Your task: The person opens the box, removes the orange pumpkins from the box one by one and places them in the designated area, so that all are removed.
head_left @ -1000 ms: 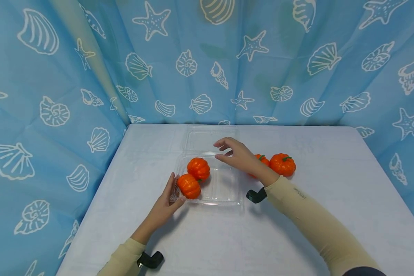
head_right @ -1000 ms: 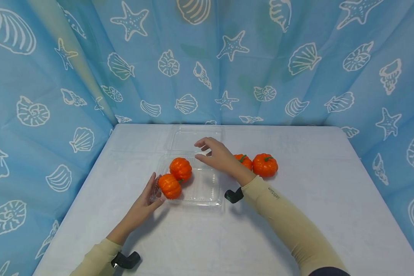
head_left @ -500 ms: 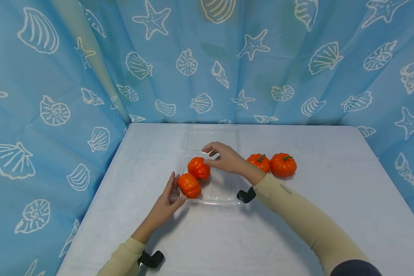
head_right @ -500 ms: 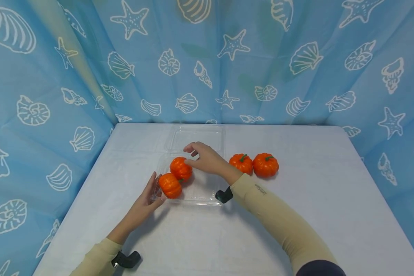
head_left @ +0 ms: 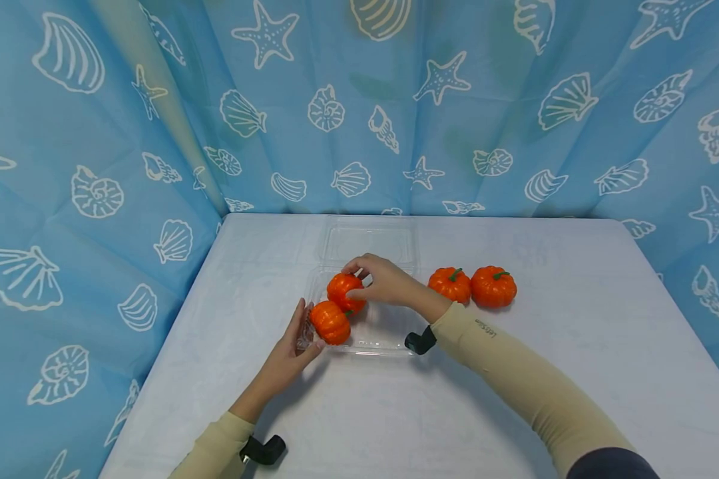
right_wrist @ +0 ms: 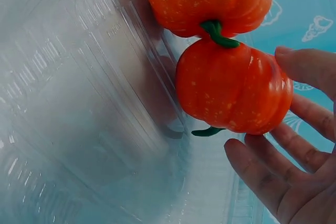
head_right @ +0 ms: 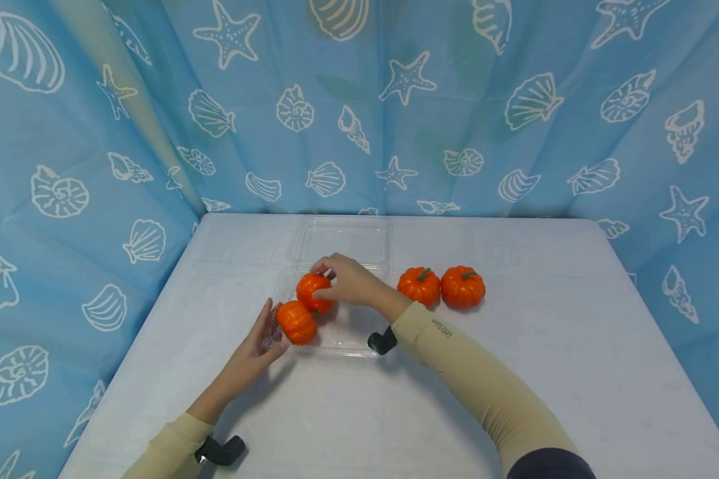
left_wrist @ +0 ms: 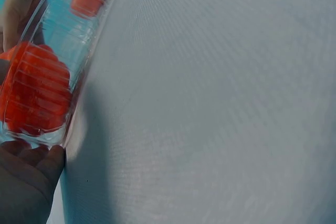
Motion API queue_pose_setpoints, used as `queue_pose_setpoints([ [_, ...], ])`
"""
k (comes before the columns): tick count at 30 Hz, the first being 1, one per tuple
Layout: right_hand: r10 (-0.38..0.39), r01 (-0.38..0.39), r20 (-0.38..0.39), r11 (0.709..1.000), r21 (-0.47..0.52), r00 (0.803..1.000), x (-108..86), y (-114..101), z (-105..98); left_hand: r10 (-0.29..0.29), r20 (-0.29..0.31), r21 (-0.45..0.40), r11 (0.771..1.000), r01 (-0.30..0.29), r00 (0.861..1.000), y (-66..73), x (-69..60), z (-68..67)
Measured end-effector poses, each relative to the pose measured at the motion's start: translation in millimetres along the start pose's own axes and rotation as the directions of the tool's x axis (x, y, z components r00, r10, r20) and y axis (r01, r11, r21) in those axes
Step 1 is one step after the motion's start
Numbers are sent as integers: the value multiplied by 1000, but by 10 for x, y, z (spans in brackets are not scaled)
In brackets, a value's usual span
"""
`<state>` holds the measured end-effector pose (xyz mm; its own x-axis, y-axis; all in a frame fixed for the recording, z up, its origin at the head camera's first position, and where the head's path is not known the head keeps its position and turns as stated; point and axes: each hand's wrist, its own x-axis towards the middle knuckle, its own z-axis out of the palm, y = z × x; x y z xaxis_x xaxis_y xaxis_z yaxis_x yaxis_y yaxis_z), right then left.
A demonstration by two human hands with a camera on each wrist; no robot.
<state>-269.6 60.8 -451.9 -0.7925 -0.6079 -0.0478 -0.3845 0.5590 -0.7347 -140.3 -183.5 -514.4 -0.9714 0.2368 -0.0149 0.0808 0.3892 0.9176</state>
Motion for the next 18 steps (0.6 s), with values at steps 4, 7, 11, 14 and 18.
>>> queue_pose_setpoints([
  [4,2,-2,-7,1000,-26,1000,-2,15,24,5,3,-5,1000,-5,1000,3,3,1],
  [7,-8,7,-5,999,-33,1000,-18,21,23,4,4,-10,1000,-4,1000,-1,4,1],
  [11,-17,17,-5,999,-43,1000,-68,36,-6,1,-1,0,1000,-1,1000,0,2,2],
  [14,-8,8,-8,998,-62,1000,-129,62,-44,-3,-9,21,1000,4,1000,4,-4,3],
  [18,15,-15,-7,996,-83,1000,-238,99,-109,-3,-13,37,999,3,1000,7,-8,0],
])
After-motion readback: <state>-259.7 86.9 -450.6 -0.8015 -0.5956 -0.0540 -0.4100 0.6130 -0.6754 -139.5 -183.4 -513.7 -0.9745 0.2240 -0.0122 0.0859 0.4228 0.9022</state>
